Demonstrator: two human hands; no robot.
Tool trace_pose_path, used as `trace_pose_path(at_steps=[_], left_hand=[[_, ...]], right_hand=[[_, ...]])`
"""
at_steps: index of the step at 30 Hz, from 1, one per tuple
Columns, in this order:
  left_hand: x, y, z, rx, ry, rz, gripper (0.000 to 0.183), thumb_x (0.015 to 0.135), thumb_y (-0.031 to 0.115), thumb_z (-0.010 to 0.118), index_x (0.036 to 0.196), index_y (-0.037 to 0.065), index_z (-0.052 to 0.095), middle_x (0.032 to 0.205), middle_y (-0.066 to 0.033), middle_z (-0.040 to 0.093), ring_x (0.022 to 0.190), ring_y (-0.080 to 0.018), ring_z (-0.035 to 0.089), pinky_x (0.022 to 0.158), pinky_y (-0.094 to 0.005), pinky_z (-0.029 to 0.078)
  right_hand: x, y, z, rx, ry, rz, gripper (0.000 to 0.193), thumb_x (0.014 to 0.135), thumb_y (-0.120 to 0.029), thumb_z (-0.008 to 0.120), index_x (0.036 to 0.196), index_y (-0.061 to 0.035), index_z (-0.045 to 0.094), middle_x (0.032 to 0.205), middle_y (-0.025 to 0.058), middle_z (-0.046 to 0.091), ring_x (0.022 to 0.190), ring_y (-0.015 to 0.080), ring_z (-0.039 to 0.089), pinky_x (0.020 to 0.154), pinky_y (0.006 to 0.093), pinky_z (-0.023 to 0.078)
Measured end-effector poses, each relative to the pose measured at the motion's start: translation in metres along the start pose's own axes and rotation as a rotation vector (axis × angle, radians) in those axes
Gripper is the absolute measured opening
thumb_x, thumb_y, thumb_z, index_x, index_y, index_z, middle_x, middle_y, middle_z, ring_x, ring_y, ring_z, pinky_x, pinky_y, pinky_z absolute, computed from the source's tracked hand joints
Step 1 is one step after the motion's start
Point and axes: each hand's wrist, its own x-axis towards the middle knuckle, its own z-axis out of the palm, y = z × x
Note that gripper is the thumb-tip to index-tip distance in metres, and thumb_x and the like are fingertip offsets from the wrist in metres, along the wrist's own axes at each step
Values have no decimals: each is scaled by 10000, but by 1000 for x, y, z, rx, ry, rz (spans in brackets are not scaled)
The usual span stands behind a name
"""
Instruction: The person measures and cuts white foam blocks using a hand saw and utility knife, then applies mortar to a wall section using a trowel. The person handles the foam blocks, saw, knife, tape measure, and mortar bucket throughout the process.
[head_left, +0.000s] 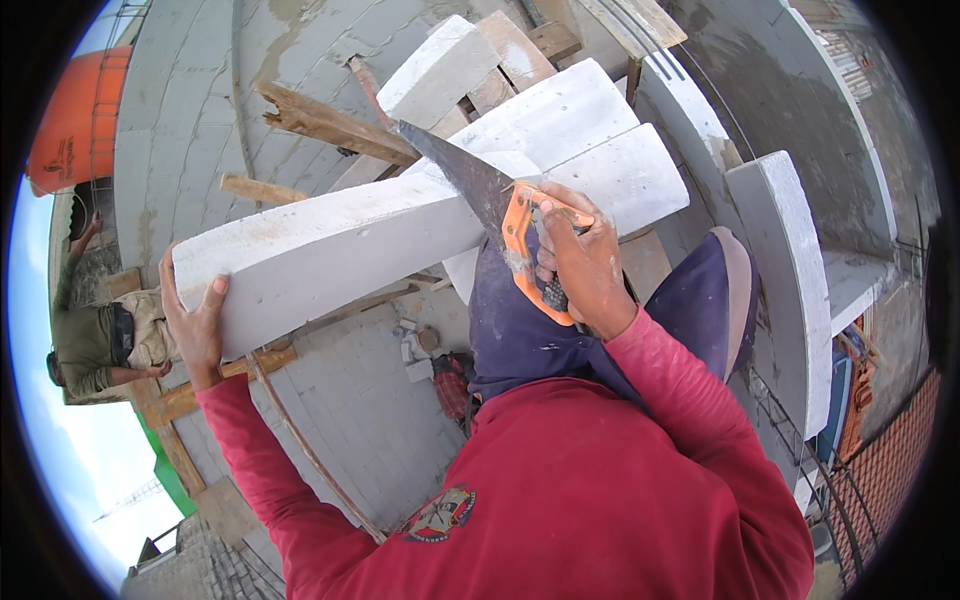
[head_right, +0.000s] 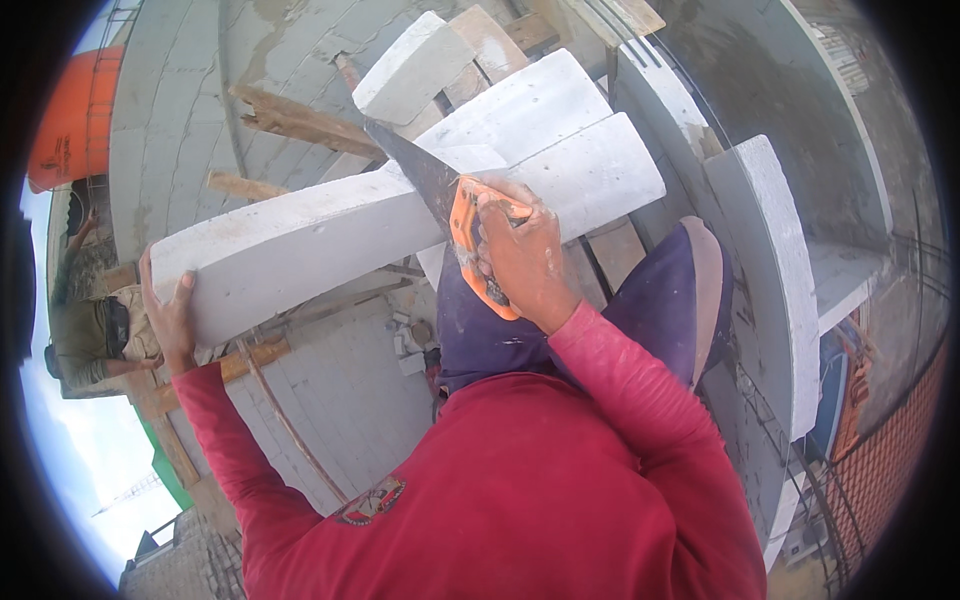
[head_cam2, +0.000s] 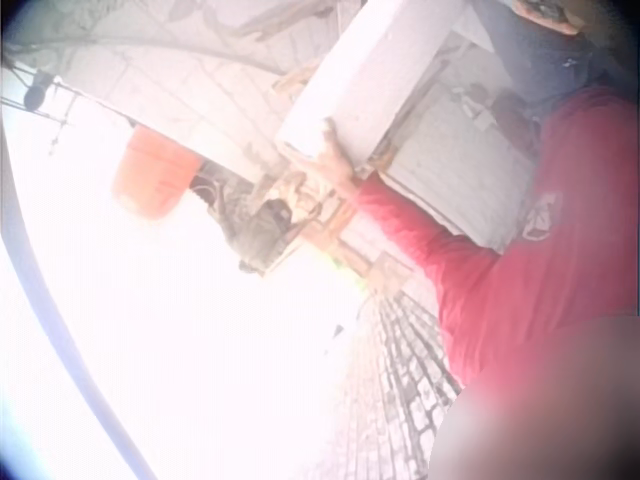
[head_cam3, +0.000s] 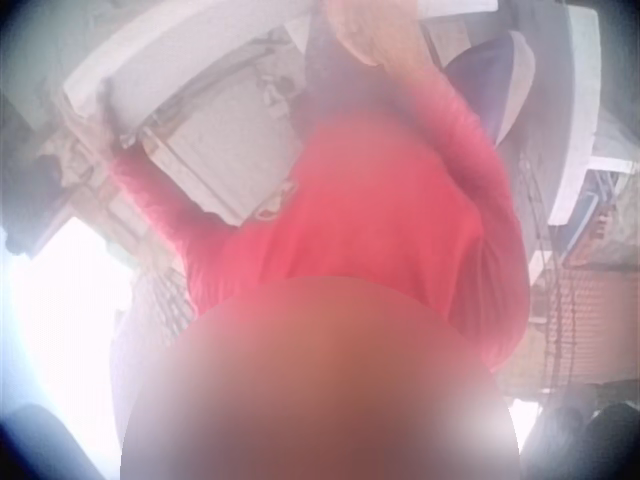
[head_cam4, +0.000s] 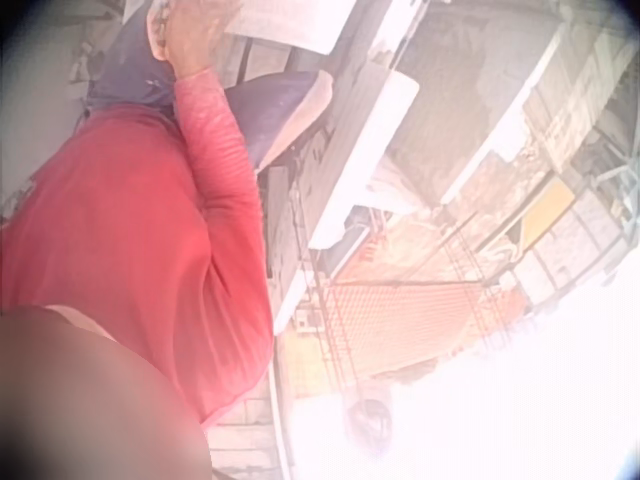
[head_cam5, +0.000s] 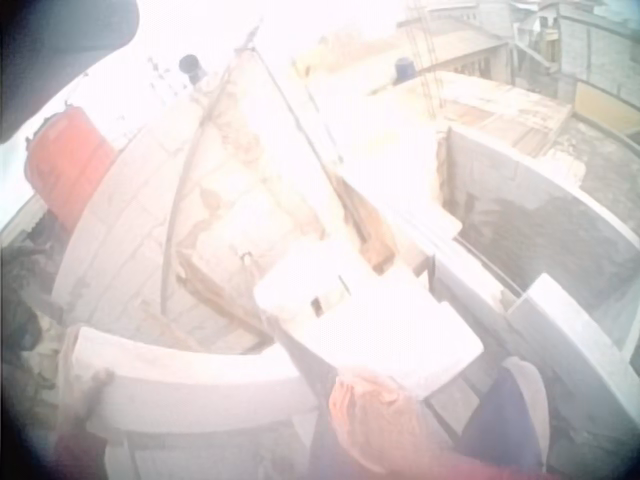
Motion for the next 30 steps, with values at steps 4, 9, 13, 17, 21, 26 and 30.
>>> trace_pose_path(at_steps=[4, 9, 13, 17, 21, 26, 30], left_hand=[[-4, 3, 3, -16, 7, -8, 940, 780, 601, 845, 1441, 15, 524, 1294, -175, 590, 1239, -309, 584, 1057, -465, 469], [-5, -2, -1, -12, -5, -3, 953, 782, 599, 851, 1451, 10, 513, 1311, -177, 589, 1245, -307, 581, 1058, -467, 472], [-4, 2, 2, -21, 10, 22, 952, 780, 600, 852, 1448, 11, 517, 1305, -172, 597, 1234, -311, 594, 1049, -470, 479], [-3, -5, -4, -5, -16, 54, 953, 772, 587, 859, 1455, 16, 519, 1286, -167, 611, 1213, -310, 612, 1035, -472, 492], [1, 6, 3, -29, -17, 16, 928, 769, 562, 862, 1443, 17, 531, 1287, -167, 614, 1212, -309, 613, 1032, -474, 496], [1, -5, -3, -24, -4, 107, 881, 782, 536, 857, 1425, 16, 552, 1293, -176, 616, 1206, -310, 622, 1027, -466, 506], [9, 10, 6, -1, -4, 74, 896, 787, 528, 861, 1443, 12, 537, 1298, -182, 616, 1191, -298, 632, 1005, -450, 522]], right_hand=[[18, 4, 11, 8, 28, -1, 411, 1085, -179, 584, 1427, 45, 540, 693, -49, 460, 570, 46, 430, 530, 242, 427], [-19, -2, -10, 59, 64, 32, 415, 1076, -180, 589, 1416, 54, 550, 690, -43, 489, 562, 46, 455, 520, 240, 428], [27, -2, 9, -1, 34, 32, 429, 1067, -192, 588, 1415, 54, 546, 698, -23, 538, 549, 49, 490, 500, 248, 438], [-19, 3, -20, 56, 14, 54, 443, 1063, -178, 591, 1442, 44, 524, 693, -23, 507, 548, 61, 460, 500, 257, 429], [12, -8, 0, 109, 42, 67, 438, 1065, -167, 586, 1445, 41, 524, 704, -34, 486, 559, 64, 456, 502, 256, 429], [-7, 4, -20, 117, 18, 99, 407, 1071, -176, 580, 1420, 31, 554, 731, -32, 500, 571, 60, 464, 502, 251, 432], [-7, -6, -15, 212, 57, 123, 436, 1075, -168, 556, 1463, 23, 499, 733, -30, 475, 567, 62, 446, 493, 250, 434]])
